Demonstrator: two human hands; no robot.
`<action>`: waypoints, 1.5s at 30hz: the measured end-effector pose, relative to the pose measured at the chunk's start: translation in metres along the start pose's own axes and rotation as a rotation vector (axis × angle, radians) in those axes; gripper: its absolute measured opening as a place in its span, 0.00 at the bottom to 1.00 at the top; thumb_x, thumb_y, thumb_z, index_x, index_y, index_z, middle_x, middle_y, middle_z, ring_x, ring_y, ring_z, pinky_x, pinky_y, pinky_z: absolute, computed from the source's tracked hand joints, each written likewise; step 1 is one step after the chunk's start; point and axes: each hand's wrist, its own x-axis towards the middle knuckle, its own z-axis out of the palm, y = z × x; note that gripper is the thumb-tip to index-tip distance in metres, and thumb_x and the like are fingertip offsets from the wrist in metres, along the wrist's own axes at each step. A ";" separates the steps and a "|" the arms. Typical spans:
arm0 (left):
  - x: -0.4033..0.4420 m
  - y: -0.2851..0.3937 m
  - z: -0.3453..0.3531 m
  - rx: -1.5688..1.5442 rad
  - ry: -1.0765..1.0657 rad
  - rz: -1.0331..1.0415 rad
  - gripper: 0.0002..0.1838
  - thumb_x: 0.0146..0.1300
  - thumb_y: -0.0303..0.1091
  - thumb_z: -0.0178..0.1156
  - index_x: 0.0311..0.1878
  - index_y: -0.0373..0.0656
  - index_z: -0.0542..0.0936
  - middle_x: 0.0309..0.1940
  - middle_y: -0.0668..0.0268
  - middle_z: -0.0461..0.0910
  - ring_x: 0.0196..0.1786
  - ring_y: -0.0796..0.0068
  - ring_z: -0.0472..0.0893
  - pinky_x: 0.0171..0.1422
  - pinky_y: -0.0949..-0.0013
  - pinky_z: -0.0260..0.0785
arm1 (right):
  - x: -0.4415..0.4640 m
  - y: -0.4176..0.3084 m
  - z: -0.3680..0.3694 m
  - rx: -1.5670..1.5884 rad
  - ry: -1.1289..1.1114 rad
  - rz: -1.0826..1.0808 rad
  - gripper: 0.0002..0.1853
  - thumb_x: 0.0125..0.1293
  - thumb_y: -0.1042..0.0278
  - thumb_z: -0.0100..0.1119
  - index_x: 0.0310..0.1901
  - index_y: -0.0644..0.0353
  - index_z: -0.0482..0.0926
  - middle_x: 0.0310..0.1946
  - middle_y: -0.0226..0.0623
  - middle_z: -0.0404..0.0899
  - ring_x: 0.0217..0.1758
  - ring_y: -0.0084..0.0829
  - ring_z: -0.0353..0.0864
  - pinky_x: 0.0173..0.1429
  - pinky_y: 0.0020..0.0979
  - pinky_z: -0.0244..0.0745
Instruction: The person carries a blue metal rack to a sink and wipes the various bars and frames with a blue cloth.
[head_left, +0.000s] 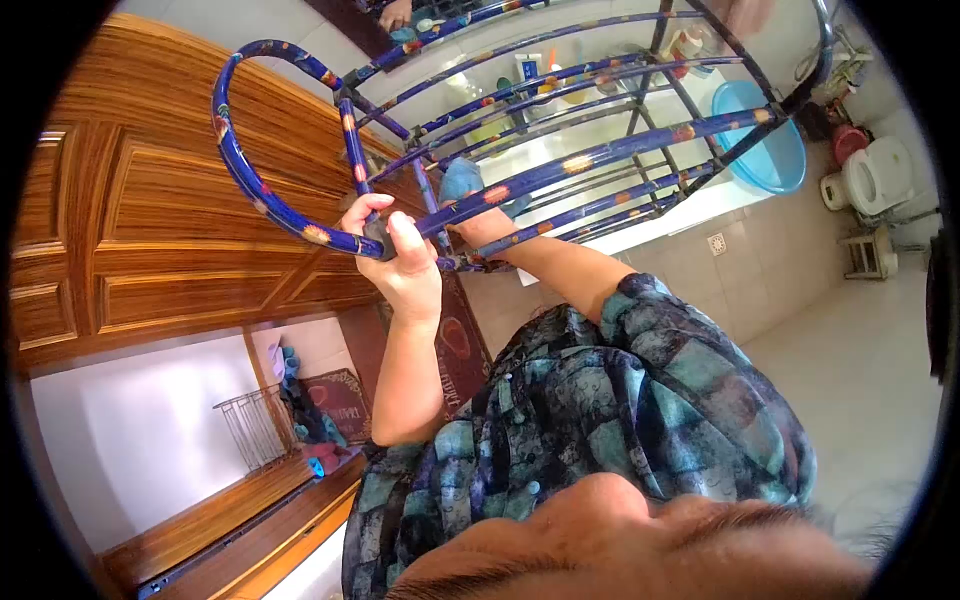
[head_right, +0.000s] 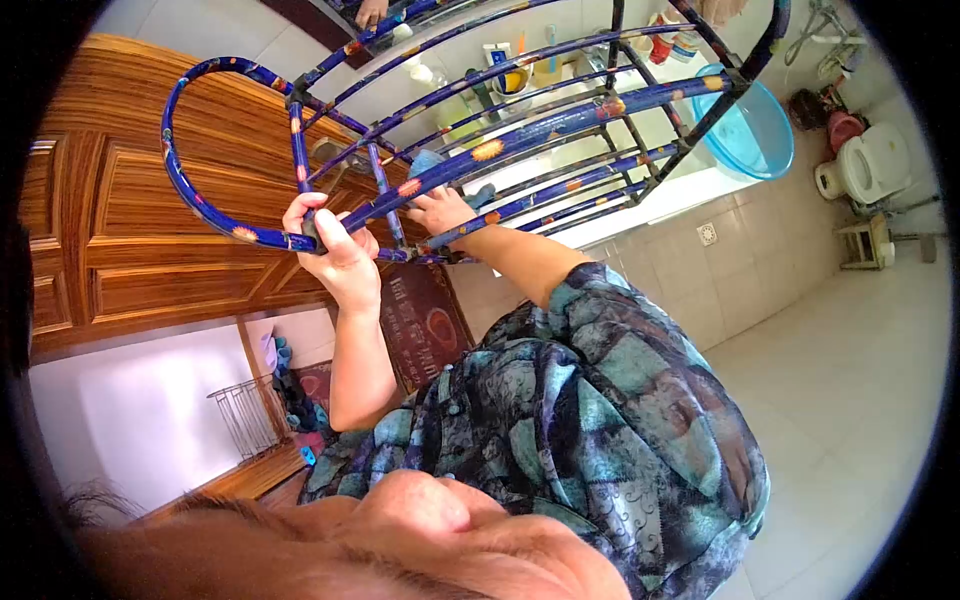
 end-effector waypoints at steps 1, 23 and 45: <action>0.000 -0.001 -0.002 0.012 0.005 0.000 0.09 0.71 0.38 0.46 0.49 0.46 0.66 0.14 0.74 0.60 0.12 0.86 0.59 0.15 0.78 0.53 | -0.002 0.005 -0.010 0.144 0.011 0.037 0.27 0.57 0.70 0.58 0.61 0.49 0.73 0.61 0.40 0.70 0.68 0.44 0.65 0.69 0.42 0.61; 0.001 -0.008 -0.014 0.076 -0.005 0.015 0.18 0.70 0.48 0.47 0.53 0.47 0.62 0.12 0.69 0.63 0.12 0.82 0.61 0.16 0.77 0.54 | 0.061 0.087 -0.035 0.231 0.412 0.029 0.24 0.54 0.77 0.57 0.56 0.55 0.75 0.55 0.42 0.77 0.56 0.46 0.75 0.60 0.44 0.71; 0.004 -0.009 -0.021 0.161 -0.037 0.134 0.24 0.70 0.54 0.47 0.52 0.42 0.60 0.10 0.72 0.59 0.13 0.82 0.60 0.21 0.77 0.53 | -0.097 0.233 -0.099 -0.237 0.610 0.515 0.21 0.55 0.78 0.56 0.54 0.61 0.75 0.50 0.46 0.78 0.55 0.47 0.76 0.58 0.43 0.69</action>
